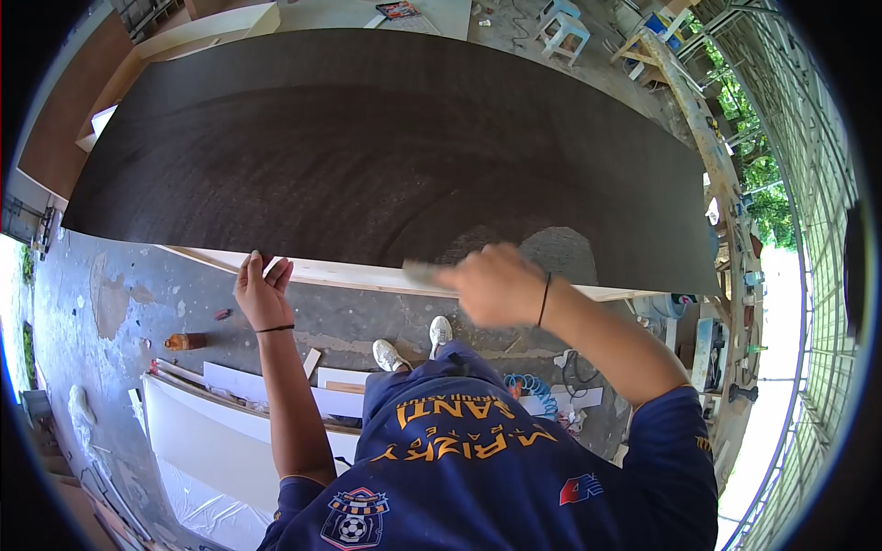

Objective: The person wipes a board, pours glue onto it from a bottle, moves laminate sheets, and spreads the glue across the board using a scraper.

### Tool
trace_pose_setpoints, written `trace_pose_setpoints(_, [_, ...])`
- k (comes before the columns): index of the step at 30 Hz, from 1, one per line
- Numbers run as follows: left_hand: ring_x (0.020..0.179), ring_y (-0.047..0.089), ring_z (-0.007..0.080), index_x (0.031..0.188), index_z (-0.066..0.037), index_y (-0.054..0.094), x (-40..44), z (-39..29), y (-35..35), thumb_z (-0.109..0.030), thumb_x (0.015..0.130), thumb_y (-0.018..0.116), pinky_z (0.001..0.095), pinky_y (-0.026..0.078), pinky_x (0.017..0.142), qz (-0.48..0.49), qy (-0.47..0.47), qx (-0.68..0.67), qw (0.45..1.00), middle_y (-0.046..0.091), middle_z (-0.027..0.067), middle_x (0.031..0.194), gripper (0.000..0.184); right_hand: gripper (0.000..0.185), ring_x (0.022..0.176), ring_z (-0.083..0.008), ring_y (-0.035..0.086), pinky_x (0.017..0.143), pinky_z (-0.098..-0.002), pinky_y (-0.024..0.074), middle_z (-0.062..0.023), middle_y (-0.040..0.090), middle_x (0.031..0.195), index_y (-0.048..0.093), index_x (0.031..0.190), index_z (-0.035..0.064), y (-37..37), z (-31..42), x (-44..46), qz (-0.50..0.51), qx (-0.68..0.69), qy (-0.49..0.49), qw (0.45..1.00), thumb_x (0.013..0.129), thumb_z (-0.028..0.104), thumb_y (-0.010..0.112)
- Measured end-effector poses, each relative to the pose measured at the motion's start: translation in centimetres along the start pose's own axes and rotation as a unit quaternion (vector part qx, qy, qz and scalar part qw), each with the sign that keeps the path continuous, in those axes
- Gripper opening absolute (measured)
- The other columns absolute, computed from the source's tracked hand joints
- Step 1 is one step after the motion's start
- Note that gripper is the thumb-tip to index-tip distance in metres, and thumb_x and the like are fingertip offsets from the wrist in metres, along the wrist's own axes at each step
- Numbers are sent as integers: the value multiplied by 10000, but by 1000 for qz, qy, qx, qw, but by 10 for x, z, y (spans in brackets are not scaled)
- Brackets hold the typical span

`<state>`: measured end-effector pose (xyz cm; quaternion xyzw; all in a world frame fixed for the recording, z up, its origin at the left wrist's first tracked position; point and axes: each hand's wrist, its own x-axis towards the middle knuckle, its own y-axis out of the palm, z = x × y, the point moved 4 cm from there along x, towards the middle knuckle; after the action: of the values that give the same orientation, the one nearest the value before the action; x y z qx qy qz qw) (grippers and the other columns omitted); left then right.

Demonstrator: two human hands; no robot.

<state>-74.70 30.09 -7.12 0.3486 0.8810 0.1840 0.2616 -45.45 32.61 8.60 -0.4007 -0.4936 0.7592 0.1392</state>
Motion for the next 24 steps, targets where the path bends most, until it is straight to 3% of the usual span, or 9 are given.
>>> trace_pose_setpoints(3, [652, 636, 198, 940, -22, 558, 2, -1, 2, -161, 878, 578, 327, 568, 633, -3, 12, 5, 1000, 589, 74, 811, 154, 472, 686, -336, 642, 687, -458, 509, -202, 644, 770, 589, 1167, 111, 4, 9, -29, -33, 76, -69, 994, 700, 104, 517])
trace_pose_setpoints(7, [658, 631, 200, 941, -34, 558, 5, 3, -3, -173, 869, 585, 326, 563, 637, -17, 10, 14, 1000, 588, 68, 834, 159, 401, 769, -347, 635, 721, -424, 501, -233, 629, 845, 613, 1084, 23, -80, -84, -69, -180, 106, 101, 973, 705, 102, 507])
trace_pose_setpoints(9, [661, 631, 199, 940, -34, 555, 3, 1, 0, -172, 869, 584, 330, 563, 646, -12, 9, 15, 1000, 586, 69, 842, 158, 401, 799, -366, 623, 744, -415, 497, -237, 624, 871, 609, 1096, 42, -52, -169, -65, -169, 48, 172, 969, 717, 108, 497])
trace_pose_setpoints(11, [664, 631, 197, 938, -34, 553, 2, 0, 2, -170, 869, 583, 334, 564, 655, -14, 9, 11, 1000, 585, 70, 850, 156, 400, 800, -370, 619, 757, -421, 493, -232, 623, 885, 616, 1107, 87, -11, -197, -60, -137, 34, 187, 972, 729, 110, 487])
trace_pose_setpoints(13, [668, 630, 192, 934, -32, 547, 2, -1, 1, -165, 870, 579, 341, 564, 674, -16, 6, 20, 1000, 586, 74, 849, 151, 410, 790, -376, 612, 763, -439, 488, -213, 630, 871, 623, 1110, 125, -5, -182, -57, -135, 61, 197, 969, 725, 112, 483])
trace_pose_setpoints(19, [669, 631, 185, 933, -36, 551, 6, 1, -4, -158, 870, 583, 337, 566, 683, -15, 13, 29, 999, 592, 68, 829, 141, 426, 752, -331, 634, 705, -429, 505, -175, 649, 818, 629, 1117, 165, 33, -79, -73, -89, 23, 47, 995, 708, 120, 520])
trace_pose_setpoints(21, [673, 632, 184, 932, -39, 551, 7, 2, -6, -156, 868, 586, 330, 567, 682, -10, 27, 27, 999, 595, 72, 816, 138, 441, 738, -313, 640, 693, -425, 507, -164, 653, 827, 618, 1142, 181, 45, -64, -87, 8, 79, 37, 996, 712, 126, 535])
trace_pose_setpoints(23, [679, 633, 183, 930, -42, 552, 8, 3, -3, -158, 864, 594, 327, 567, 687, -10, 27, 25, 999, 596, 71, 804, 140, 449, 727, -312, 637, 688, -423, 506, -160, 656, 837, 612, 1151, 180, 16, -61, -107, -4, 78, 39, 996, 714, 117, 532])
trace_pose_setpoints(24, [680, 632, 185, 928, -42, 552, 9, 2, -3, -163, 861, 599, 329, 566, 690, -15, 27, 28, 999, 597, 69, 802, 146, 441, 732, -314, 634, 696, -426, 503, -162, 655, 841, 619, 1139, 175, -8, -79, -116, -102, 66, 57, 991, 714, 108, 523])
